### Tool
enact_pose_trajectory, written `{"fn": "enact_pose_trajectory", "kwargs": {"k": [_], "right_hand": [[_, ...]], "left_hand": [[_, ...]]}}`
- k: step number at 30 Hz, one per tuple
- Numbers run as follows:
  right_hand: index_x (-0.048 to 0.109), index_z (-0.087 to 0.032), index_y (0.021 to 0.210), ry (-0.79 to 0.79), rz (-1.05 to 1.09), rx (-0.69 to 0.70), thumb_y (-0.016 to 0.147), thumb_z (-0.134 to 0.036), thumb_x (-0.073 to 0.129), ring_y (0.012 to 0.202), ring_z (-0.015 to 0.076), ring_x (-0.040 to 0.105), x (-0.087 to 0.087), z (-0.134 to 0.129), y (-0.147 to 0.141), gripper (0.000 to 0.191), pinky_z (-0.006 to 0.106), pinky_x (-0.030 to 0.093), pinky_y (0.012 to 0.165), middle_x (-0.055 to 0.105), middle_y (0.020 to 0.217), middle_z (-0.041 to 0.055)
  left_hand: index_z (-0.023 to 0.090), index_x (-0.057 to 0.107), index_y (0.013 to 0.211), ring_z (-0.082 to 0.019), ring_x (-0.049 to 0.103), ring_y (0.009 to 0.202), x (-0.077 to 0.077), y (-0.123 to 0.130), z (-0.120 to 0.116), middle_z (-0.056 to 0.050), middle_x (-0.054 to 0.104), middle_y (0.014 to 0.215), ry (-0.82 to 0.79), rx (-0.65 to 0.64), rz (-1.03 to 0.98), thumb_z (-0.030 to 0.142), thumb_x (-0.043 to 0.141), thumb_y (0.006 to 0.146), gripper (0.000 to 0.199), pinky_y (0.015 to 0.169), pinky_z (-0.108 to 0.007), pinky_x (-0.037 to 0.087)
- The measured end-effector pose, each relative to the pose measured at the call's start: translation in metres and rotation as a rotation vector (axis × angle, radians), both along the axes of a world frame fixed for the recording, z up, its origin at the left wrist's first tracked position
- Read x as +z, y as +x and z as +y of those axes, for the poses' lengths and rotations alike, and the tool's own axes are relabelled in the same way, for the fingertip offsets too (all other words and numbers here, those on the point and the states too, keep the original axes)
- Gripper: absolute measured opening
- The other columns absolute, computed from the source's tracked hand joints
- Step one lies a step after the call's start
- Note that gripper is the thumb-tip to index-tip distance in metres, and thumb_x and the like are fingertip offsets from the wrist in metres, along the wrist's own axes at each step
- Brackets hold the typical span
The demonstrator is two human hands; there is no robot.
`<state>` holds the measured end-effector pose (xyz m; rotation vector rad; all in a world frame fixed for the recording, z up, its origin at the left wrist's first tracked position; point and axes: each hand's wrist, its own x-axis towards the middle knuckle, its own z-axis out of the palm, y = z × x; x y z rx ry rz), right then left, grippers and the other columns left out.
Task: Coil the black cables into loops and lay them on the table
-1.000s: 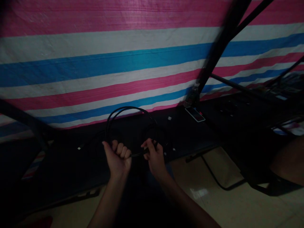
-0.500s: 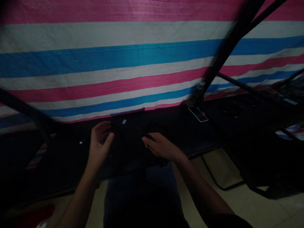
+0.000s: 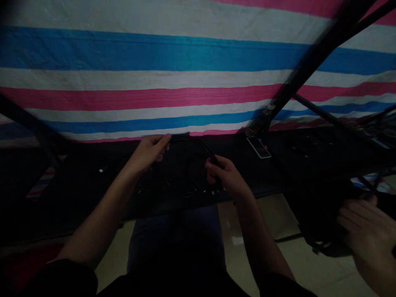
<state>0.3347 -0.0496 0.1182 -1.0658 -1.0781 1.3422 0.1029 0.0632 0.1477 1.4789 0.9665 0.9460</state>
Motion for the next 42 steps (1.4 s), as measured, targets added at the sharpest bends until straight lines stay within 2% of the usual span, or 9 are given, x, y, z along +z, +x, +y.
{"fn": "enact_pose_trajectory", "kwargs": {"k": [4, 8, 11, 14, 18, 23, 29, 36, 42], "right_hand": [[0.066, -0.021, 0.107, -0.032, 0.014, -0.346, 0.077, -0.039, 0.079, 0.049, 0.0085, 0.047, -0.051, 0.002, 0.017, 0.037, 0.023, 0.042, 0.047, 0.05, 0.063, -0.0086], [0.064, -0.018, 0.122, -0.141, -0.241, -0.588, 0.072, -0.045, 0.075, 0.053, 0.0123, 0.054, -0.099, 0.016, 0.04, 0.058, 0.026, 0.044, 0.05, 0.057, 0.065, -0.0058], [0.071, -0.014, 0.111, -0.154, -0.363, -0.634, 0.07, -0.043, 0.072, 0.055, 0.0142, 0.055, -0.128, 0.029, 0.056, 0.051, 0.03, 0.047, 0.055, 0.064, 0.069, -0.0001], [0.076, -0.015, 0.097, -0.125, -0.495, -0.656, 0.069, -0.038, 0.071, 0.071, 0.0208, 0.063, -0.141, 0.042, 0.064, 0.036, 0.037, 0.052, 0.069, 0.071, 0.084, 0.0079], [0.078, -0.018, 0.088, -0.038, -0.646, -0.67, 0.074, -0.03, 0.066, 0.099, 0.0282, 0.065, -0.143, 0.054, 0.064, 0.022, 0.045, 0.049, 0.095, 0.073, 0.102, 0.0134], [0.078, -0.016, 0.096, 0.015, -0.749, -0.692, 0.082, -0.035, 0.06, 0.105, 0.0293, 0.064, -0.147, 0.048, 0.065, 0.029, 0.047, 0.047, 0.101, 0.071, 0.11, 0.0164], [0.072, -0.014, 0.115, -0.021, -0.757, -0.758, 0.092, -0.048, 0.051, 0.115, 0.0306, 0.063, -0.168, 0.008, 0.062, 0.047, 0.052, 0.045, 0.104, 0.07, 0.12, 0.0203], [0.062, -0.012, 0.134, 0.015, -0.751, -0.806, 0.098, -0.054, 0.041, 0.129, 0.0285, 0.056, -0.177, 0.012, 0.031, 0.059, 0.05, 0.041, 0.112, 0.061, 0.139, 0.0208], [0.065, -0.009, 0.129, 0.036, -0.829, -0.756, 0.09, -0.056, 0.053, 0.131, 0.0352, 0.054, -0.153, 0.024, 0.034, 0.063, 0.057, 0.039, 0.112, 0.061, 0.136, 0.0246]], "left_hand": [[0.017, 0.065, 0.071, -0.007, 0.034, 0.039, -0.054, 0.029, 0.012, 0.004, 0.041, 0.051, -0.272, 0.007, -0.001, 0.037, 0.061, 0.097, 0.033, 0.041, -0.019, 0.026], [0.013, 0.068, 0.084, -0.01, 0.05, 0.046, -0.108, 0.063, 0.022, -0.001, 0.058, 0.062, -0.293, 0.029, 0.058, 0.022, 0.066, 0.092, 0.013, 0.047, -0.022, 0.04], [0.013, 0.071, 0.092, -0.015, 0.065, 0.064, -0.138, 0.072, 0.028, -0.008, 0.071, 0.079, -0.212, 0.089, 0.138, 0.014, 0.068, 0.087, 0.006, 0.066, -0.028, 0.053], [0.014, 0.074, 0.099, -0.024, 0.071, 0.098, -0.156, 0.066, 0.024, -0.013, 0.075, 0.105, -0.092, 0.112, 0.216, 0.011, 0.068, 0.086, 0.015, 0.095, -0.037, 0.052], [0.015, 0.072, 0.116, -0.028, 0.062, 0.124, -0.167, 0.055, 0.004, -0.015, 0.07, 0.128, 0.05, 0.109, 0.296, 0.015, 0.062, 0.09, 0.028, 0.113, -0.043, 0.043], [0.016, 0.062, 0.133, -0.028, 0.052, 0.136, -0.178, 0.045, -0.022, -0.015, 0.06, 0.143, 0.171, 0.118, 0.352, 0.02, 0.059, 0.093, 0.041, 0.119, -0.048, 0.037], [0.016, 0.045, 0.149, -0.03, 0.04, 0.146, -0.191, 0.034, -0.059, -0.019, 0.046, 0.155, 0.356, 0.077, 0.511, 0.038, 0.052, 0.1, 0.055, 0.12, -0.05, 0.036], [0.022, 0.033, 0.158, -0.048, 0.02, 0.151, -0.187, 0.051, -0.059, -0.021, 0.008, 0.17, 0.547, -0.151, 0.74, 0.077, 0.077, 0.063, 0.118, 0.119, -0.062, 0.03], [0.021, 0.041, 0.154, -0.049, 0.01, 0.153, -0.188, 0.058, -0.045, -0.021, 0.007, 0.169, 0.554, -0.129, 0.725, 0.071, 0.085, 0.058, 0.116, 0.119, -0.064, 0.028]]}}
